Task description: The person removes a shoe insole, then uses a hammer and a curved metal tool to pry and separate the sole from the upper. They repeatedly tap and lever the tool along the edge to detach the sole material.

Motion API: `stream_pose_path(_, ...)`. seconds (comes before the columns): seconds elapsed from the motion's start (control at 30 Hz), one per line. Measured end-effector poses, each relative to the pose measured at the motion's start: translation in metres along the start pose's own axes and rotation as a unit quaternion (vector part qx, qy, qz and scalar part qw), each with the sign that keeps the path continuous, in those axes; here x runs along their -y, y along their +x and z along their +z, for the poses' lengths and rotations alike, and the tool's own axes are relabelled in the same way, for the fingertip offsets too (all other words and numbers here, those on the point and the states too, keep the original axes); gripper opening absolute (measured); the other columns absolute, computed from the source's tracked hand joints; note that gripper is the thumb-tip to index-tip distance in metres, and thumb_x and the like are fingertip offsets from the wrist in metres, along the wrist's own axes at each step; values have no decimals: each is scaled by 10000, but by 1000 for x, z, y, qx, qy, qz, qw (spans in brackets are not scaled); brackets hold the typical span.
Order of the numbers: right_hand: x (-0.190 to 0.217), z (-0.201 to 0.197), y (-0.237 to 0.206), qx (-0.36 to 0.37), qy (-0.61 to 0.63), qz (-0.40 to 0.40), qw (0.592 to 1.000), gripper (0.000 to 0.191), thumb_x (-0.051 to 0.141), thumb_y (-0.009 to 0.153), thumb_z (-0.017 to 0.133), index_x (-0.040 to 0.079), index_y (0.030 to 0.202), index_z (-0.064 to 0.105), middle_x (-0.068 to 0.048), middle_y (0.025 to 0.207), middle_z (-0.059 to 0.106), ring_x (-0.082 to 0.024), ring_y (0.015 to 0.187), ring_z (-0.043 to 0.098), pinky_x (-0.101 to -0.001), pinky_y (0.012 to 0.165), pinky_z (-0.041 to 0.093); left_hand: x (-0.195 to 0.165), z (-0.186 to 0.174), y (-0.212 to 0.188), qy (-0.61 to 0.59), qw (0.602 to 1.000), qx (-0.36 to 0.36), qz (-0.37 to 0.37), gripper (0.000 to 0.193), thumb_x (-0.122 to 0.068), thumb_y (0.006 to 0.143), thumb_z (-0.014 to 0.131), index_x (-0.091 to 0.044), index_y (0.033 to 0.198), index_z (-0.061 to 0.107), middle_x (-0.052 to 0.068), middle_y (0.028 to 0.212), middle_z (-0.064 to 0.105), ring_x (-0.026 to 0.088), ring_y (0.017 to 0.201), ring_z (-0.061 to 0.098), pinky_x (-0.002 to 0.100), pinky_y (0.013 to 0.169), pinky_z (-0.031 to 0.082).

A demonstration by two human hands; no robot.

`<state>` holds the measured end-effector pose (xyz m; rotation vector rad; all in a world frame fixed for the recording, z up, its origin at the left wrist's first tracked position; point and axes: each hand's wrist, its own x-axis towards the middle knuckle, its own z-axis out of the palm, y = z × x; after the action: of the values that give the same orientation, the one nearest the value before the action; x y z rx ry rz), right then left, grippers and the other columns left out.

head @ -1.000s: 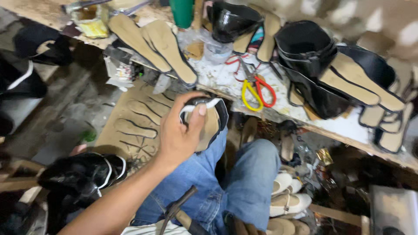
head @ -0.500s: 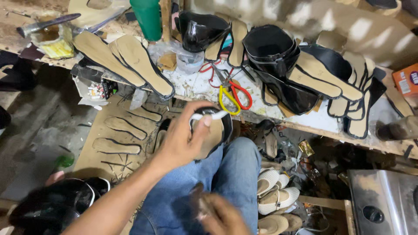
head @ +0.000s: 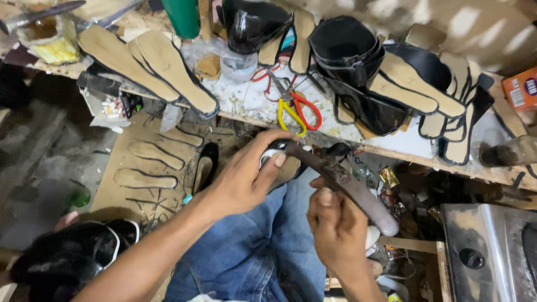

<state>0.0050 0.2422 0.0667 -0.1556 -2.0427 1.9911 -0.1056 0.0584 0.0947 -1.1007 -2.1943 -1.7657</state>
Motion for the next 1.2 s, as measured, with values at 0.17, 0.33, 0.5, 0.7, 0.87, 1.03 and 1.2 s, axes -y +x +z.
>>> stream_pose_path(0.17,-40,11,14,-37,-400,-359,842,101,145,1064,509,102,974,518,-127,805,564,-256,642,567,-336,542,406,-5,-6,-1,-25,999,18,-26,567,-29,932,615,-21,1468,433,184,1422,571,306,1372,552,386,1129,423)
stream_pose_path(0.33,-13,14,13,-9,-305,-244,921,181,151,1059,549,-12,987,579,-141,762,563,-256,650,558,-368,577,430,-10,-8,5,-31,993,18,-112,582,-31,897,705,-71,1433,482,129,1356,629,227,1299,602,327,1101,434)
stream_pose_path(0.5,17,17,7,-36,25,-129,991,248,193,988,607,-30,1095,591,-194,908,603,-259,654,597,-364,586,488,-6,-3,4,-19,996,-11,-92,558,-29,910,683,-78,1431,491,145,1363,639,243,1302,632,339,1081,472)
stream_pose_path(0.7,36,14,14,-39,-332,-162,928,183,104,973,560,6,851,656,-119,665,606,-217,586,562,-347,533,436,-5,7,-3,-15,994,-22,-108,584,-21,882,669,-88,1435,494,144,1340,662,260,1279,659,352,1057,494)
stream_pose_path(0.87,21,10,9,-54,-273,-215,936,204,99,991,552,35,802,592,-88,688,557,-187,623,529,-316,550,419,-9,9,-2,-16,993,-60,-102,540,-28,917,664,-90,1429,503,137,1316,673,246,1238,688,330,1018,525)
stream_pose_path(1.03,-27,11,1,-68,-93,-182,976,220,193,975,580,65,801,623,-45,698,583,-154,620,536,-301,564,424,-9,10,-6,-2,993,-42,-108,550,-22,906,684,-76,1425,510,138,1305,675,235,1235,686,328,1021,517)
stream_pose_path(1.2,-39,15,-11,-20,-209,-18,977,203,209,935,638,18,1003,620,-116,744,628,-246,643,605,-405,547,495,2,8,-12,-10,994,-60,-94,566,-38,927,688,-53,1454,484,151,1391,635,245,1307,635,340,1096,478)
